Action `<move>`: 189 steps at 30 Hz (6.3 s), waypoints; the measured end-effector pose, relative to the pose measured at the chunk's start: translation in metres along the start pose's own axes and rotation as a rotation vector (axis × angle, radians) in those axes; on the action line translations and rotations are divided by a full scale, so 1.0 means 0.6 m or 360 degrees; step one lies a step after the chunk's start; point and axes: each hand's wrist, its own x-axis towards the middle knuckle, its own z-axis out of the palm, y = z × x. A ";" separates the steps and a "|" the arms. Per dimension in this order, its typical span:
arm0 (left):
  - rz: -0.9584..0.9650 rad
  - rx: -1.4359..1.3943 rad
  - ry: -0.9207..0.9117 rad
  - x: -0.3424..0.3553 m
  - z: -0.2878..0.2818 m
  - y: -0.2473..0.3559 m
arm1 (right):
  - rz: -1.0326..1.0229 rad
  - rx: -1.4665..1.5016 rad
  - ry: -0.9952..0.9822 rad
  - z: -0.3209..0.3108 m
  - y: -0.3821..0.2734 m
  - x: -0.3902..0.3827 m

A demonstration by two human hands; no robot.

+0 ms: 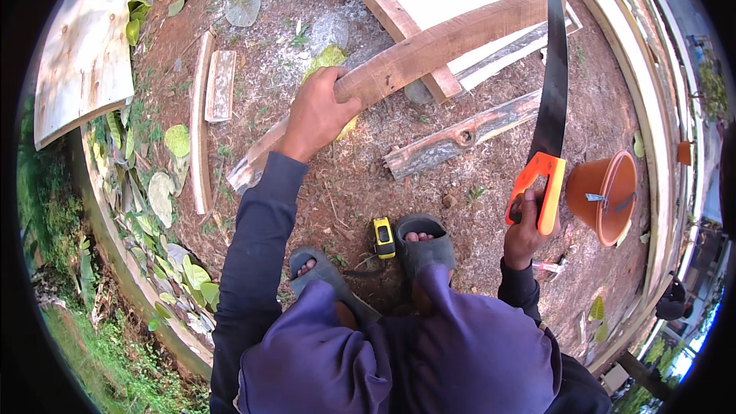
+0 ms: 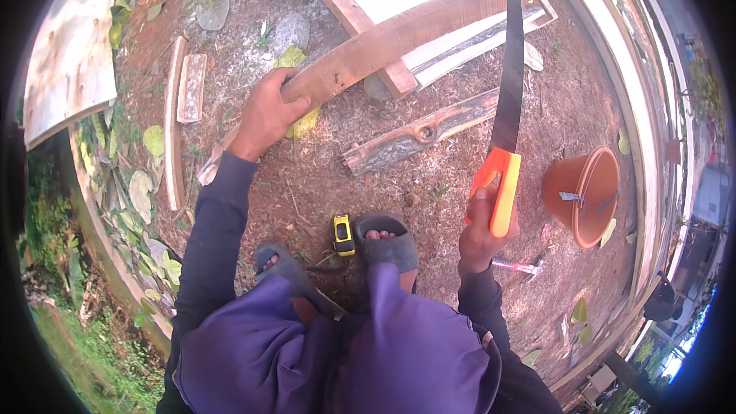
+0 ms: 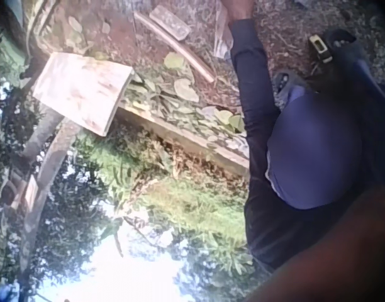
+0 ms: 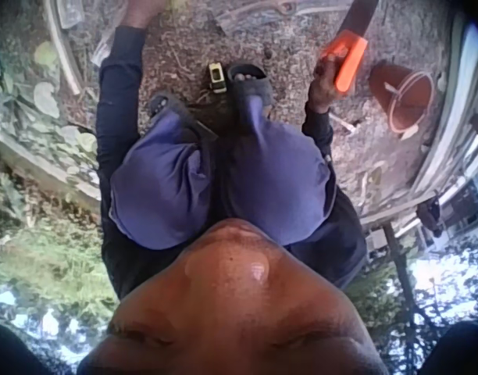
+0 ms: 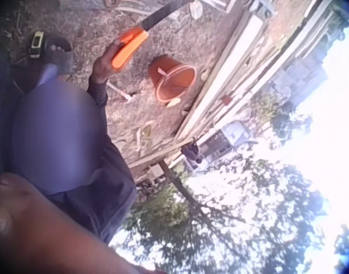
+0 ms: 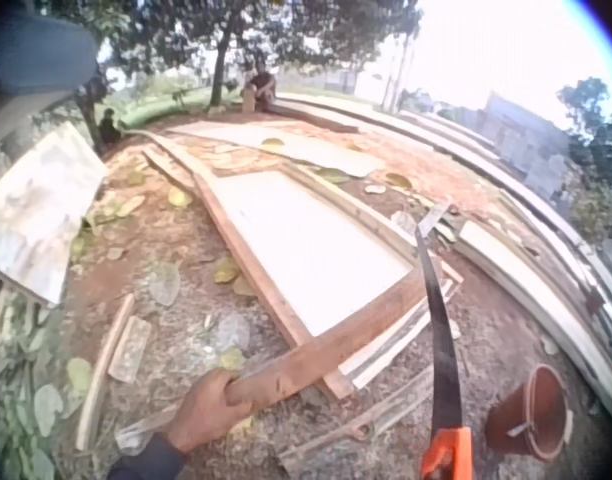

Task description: The person measures and marks wooden planks with a tape measure and a hand saw, then cuts the wood along the marked lines. The person works on a wooden frame placed on the ground, handling the saw and tape measure to prepare and cut the pieces.

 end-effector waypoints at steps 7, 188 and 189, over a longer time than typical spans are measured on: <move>0.0376 0.0575 0.0251 -0.015 0.006 0.031 | 0.0072 -0.0201 -0.0060 -0.044 0.033 -0.034; 0.0125 0.1013 -0.0440 0.359 0.186 0.223 | 0.0543 -0.0359 -0.0086 0.104 -0.283 0.014; 0.0271 0.1020 -0.0353 0.355 0.186 0.211 | 0.0487 -0.0388 -0.0125 0.106 -0.286 0.014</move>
